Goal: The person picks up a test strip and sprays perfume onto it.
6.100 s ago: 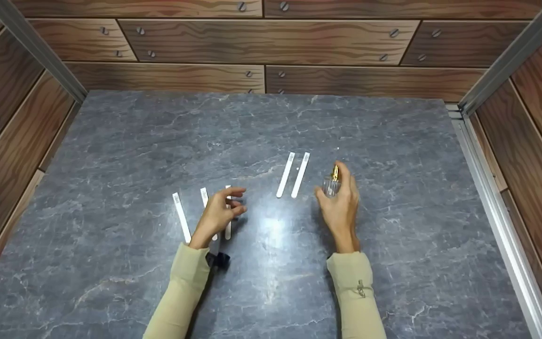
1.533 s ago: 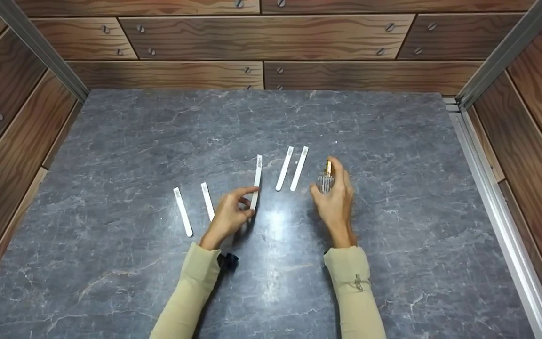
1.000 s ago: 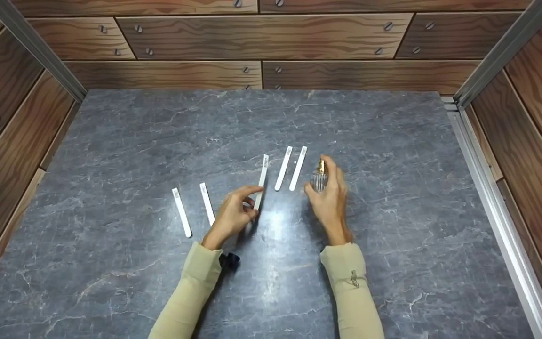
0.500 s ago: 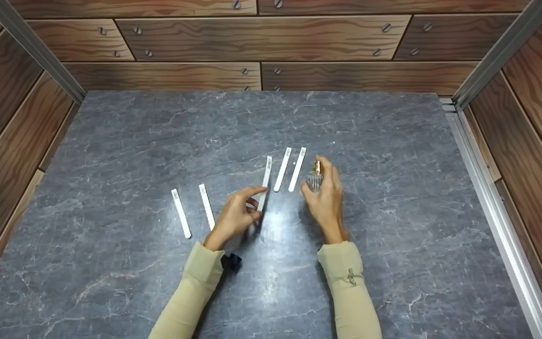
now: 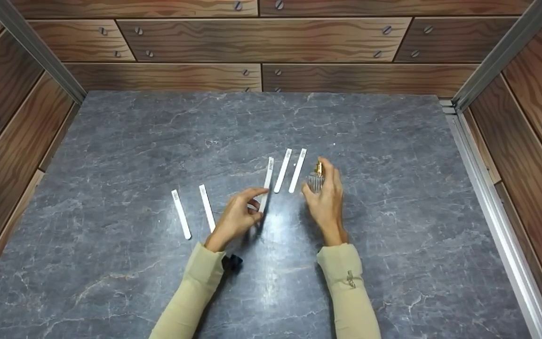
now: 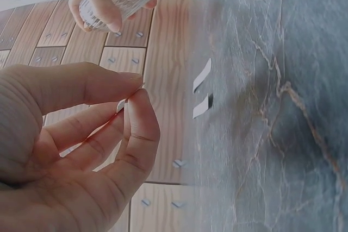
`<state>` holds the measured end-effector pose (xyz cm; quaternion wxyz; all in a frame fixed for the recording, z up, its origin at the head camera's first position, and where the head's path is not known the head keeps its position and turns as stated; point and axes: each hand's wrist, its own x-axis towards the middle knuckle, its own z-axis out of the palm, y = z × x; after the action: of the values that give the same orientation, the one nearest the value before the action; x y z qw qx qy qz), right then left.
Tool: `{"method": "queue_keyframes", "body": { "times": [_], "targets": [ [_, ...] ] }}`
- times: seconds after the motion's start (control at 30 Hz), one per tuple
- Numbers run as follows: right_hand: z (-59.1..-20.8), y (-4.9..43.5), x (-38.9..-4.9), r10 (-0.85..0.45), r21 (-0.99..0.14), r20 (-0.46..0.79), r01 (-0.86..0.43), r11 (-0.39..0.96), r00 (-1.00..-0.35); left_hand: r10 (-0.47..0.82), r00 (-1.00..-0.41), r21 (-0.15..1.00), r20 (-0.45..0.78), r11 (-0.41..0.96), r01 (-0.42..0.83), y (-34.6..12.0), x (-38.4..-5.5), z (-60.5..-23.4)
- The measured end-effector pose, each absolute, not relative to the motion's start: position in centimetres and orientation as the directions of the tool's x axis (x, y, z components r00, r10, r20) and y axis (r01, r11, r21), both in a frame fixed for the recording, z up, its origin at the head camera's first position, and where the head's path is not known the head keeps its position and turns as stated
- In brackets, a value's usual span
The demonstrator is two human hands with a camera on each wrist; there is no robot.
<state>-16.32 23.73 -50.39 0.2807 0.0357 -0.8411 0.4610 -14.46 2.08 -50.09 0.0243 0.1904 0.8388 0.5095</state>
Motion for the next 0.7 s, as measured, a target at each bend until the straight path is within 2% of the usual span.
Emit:
{"method": "queue_keyframes", "body": {
  "times": [0.37,0.7],
  "targets": [
    [-50.21,23.72,-16.22,0.258,-0.796,0.461,-0.267,0.543,-0.849,0.319,-0.932,0.866,0.173,0.402,0.299,1.94,-14.55,-50.11],
    [-50.22,23.98,-16.17,0.275,-0.797,0.456,-0.251,0.549,-0.846,0.334,-0.936,0.879,0.107,0.409,0.246,1.54,-15.27,-49.87]
  ]
}}
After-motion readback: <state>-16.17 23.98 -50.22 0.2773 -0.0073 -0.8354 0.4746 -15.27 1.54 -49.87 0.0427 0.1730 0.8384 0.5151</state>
